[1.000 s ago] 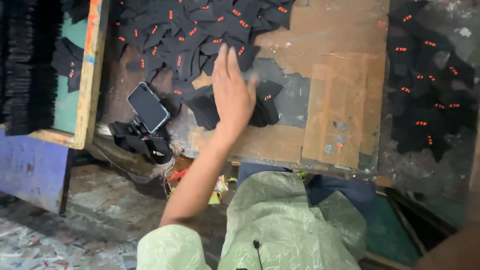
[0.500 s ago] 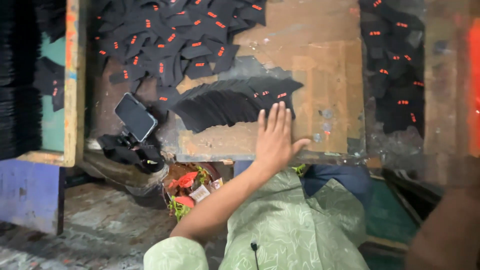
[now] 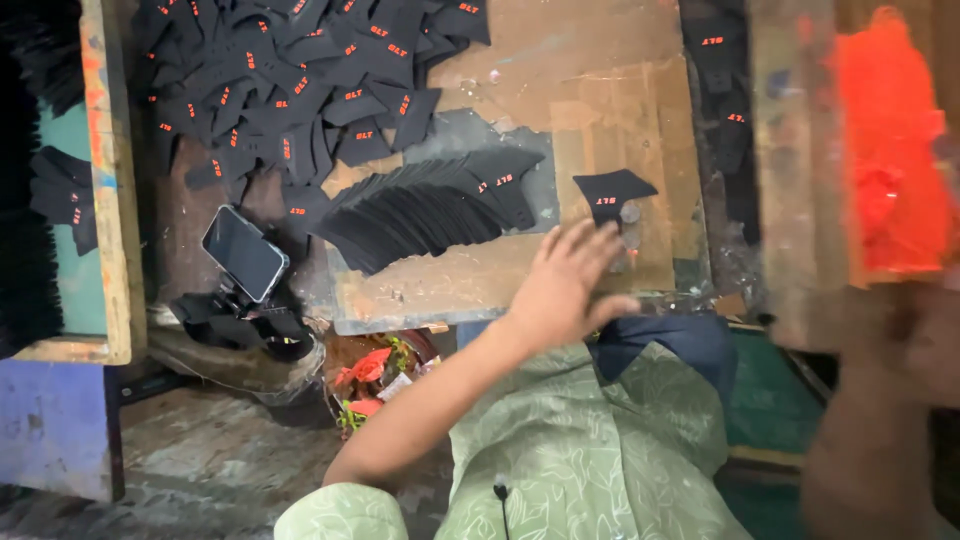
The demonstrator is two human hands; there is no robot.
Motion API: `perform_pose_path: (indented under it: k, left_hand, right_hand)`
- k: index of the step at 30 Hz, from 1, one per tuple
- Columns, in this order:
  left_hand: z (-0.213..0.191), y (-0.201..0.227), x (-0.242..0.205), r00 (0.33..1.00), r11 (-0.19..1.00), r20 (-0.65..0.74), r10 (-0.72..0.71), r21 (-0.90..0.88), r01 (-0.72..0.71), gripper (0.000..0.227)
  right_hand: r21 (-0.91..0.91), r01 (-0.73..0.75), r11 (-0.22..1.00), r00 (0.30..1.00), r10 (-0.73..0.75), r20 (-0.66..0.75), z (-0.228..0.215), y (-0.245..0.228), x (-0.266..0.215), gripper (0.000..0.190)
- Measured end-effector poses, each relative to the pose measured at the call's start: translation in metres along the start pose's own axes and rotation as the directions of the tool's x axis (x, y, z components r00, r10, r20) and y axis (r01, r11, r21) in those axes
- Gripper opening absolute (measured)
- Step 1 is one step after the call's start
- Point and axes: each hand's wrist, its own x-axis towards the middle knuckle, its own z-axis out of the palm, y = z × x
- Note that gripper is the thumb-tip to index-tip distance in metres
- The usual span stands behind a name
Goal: The person repeatedly picks up small black fabric tags from a pile, places them on a wooden board, and uses a squeegee to press them against a screen with orange ink. The person then removes the printed tags and places them in a separate pile.
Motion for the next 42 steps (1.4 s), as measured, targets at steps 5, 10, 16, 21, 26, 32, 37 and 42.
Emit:
perform_pose_path:
  k: [5, 10, 16, 21, 26, 32, 37, 42]
  left_hand:
    - [-0.05, 0.021, 0.004, 0.955, 0.773, -0.233, -0.182, -0.634, -0.007, 0.066]
    - [-0.003, 0.006, 0.004, 0.759, 0.482, -0.044, -0.649, -0.795, 0.367, 0.059]
    - [0.032, -0.013, -0.01, 0.758, 0.816, -0.319, -0.568, -0.341, 0.468, 0.068]
    - [0.03, -0.017, -0.015, 0.783, 0.859, -0.378, -0.493, -0.353, 0.371, 0.065]
    - [0.038, -0.018, -0.017, 0.751, 0.814, -0.358, -0.555, -0.421, 0.4, 0.061]
    - [-0.015, 0.019, -0.005, 0.749, 0.708, -0.207, -0.63, -0.549, 0.444, 0.054]
    - [-0.063, 0.034, 0.008, 0.888, 0.687, -0.337, -0.313, -0.726, -0.033, 0.036]
    - [0.001, -0.044, 0.064, 0.776, 0.906, -0.47, -0.42, -0.269, 0.327, 0.018]
  right_hand:
    - [-0.026, 0.016, 1.0, 1.0, -0.016, 0.017, 0.054, -0.052, 0.004, 0.032]
    - [0.05, 0.106, 0.993, 0.967, -0.115, 0.228, 0.107, -0.071, -0.011, 0.039]
    - [0.083, 0.06, 0.995, 0.932, -0.086, 0.353, 0.138, -0.052, -0.007, 0.04]
    - [0.041, 0.121, 0.992, 0.917, -0.128, 0.377, 0.162, -0.045, 0.011, 0.035]
    - [0.058, 0.017, 0.998, 0.938, -0.036, 0.344, 0.157, -0.069, -0.019, 0.037]
    - [0.046, 0.068, 0.997, 0.982, -0.075, 0.171, 0.134, -0.066, -0.022, 0.038]
    - [-0.125, 0.194, 0.973, 0.976, -0.204, -0.072, 0.075, -0.055, -0.007, 0.025]
    - [0.485, -0.077, 0.871, 0.979, 0.159, -0.129, 0.033, -0.072, 0.017, 0.026]
